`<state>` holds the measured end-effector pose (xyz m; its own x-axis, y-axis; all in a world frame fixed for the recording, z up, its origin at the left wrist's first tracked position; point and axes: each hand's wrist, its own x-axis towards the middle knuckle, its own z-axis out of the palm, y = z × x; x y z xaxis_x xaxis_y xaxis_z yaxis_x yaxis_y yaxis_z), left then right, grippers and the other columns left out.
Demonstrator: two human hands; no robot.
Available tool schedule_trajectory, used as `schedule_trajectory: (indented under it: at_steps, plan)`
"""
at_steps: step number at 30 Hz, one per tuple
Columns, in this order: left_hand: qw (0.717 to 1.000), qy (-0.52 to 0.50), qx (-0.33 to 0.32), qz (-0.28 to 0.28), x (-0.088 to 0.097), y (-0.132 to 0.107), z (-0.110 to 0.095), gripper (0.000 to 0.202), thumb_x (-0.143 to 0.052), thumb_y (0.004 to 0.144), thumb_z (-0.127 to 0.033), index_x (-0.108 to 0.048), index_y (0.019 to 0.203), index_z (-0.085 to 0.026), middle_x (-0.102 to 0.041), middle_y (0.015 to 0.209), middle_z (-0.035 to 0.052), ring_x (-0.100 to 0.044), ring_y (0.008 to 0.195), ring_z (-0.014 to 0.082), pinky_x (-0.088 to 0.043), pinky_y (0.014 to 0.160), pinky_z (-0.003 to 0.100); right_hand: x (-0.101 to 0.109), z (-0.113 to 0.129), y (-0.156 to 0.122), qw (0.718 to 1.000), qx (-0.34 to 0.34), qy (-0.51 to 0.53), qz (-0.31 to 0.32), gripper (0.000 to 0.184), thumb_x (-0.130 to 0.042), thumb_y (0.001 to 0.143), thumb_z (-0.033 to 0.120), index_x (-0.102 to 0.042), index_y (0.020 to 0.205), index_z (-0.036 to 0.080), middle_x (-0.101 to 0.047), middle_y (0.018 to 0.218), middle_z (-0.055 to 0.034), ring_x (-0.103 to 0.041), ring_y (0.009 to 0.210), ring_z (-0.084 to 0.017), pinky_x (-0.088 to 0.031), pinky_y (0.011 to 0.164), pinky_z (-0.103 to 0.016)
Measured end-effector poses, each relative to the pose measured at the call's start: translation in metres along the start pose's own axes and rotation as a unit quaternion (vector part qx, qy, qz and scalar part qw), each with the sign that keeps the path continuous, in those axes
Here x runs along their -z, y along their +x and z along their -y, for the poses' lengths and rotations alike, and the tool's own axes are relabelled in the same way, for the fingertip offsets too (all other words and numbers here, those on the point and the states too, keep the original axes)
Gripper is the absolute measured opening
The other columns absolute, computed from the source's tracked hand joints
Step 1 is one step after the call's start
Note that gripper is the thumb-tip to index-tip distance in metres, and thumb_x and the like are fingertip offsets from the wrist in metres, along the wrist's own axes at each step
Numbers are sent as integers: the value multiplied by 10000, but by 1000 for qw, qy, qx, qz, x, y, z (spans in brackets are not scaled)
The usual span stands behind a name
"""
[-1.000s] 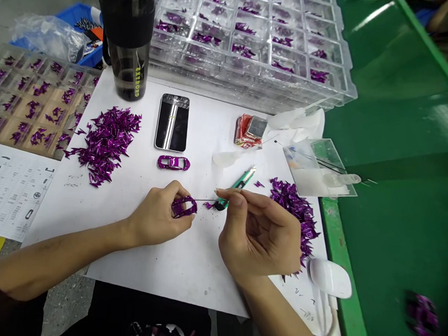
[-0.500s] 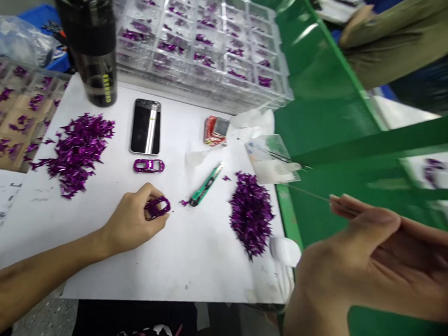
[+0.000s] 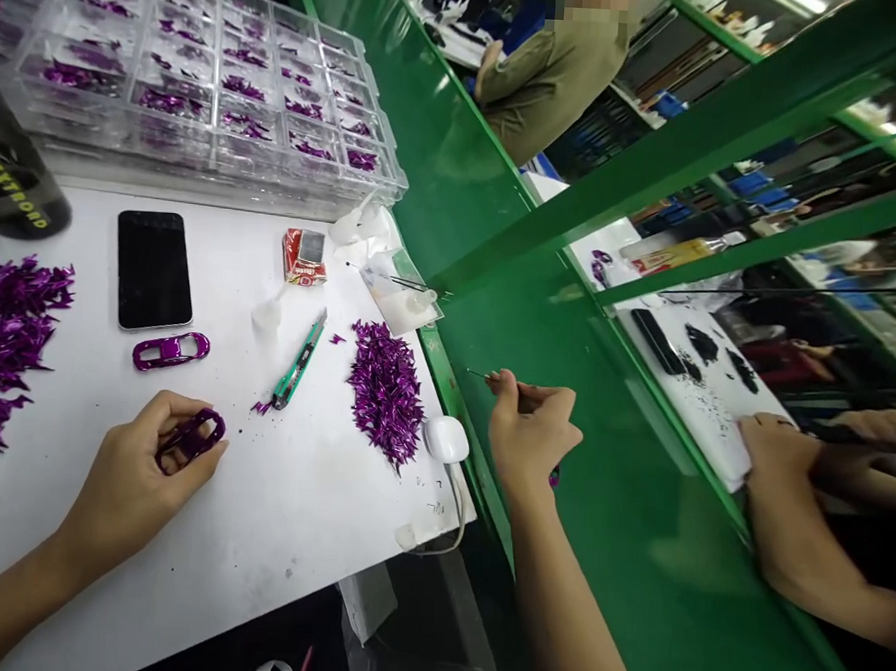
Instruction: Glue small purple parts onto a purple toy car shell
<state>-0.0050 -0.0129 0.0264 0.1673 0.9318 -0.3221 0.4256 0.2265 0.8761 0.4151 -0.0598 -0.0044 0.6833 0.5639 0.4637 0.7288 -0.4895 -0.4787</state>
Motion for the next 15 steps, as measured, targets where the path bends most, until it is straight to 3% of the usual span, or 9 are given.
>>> schedule_trajectory:
  at_steps: [3, 9, 15]
  plan:
    - [1000, 2, 8, 1, 0, 0, -2, 407, -718, 800, -580, -631, 1017, -247, -735, 944, 42, -693, 879, 253, -541, 649, 323, 4, -2, 11, 998, -60, 18, -13, 514, -482, 872, 769, -393, 851, 263, -757, 832, -146, -762, 786, -287, -593, 746, -397]
    - [1000, -7, 15, -1, 0, 0, -2, 436, -728, 790, -589, -623, 1040, -248, -735, 976, 34, -698, 934, 247, -574, 757, 338, 16, -15, 20, 989, -129, -41, 64, 501, -587, 830, 714, -490, 693, 242, -650, 540, -67, -710, 691, -300, -496, 974, -518]
    - [1000, -6, 19, 3, 1, 0, -4, 454, -721, 786, -604, -623, 1043, -243, -741, 974, 35, -700, 940, 253, -578, 756, 341, 34, -12, 14, 983, -156, -15, 92, 508, -659, 738, 715, -606, 748, 210, -697, 640, -67, -680, 617, -259, -560, 701, -410]
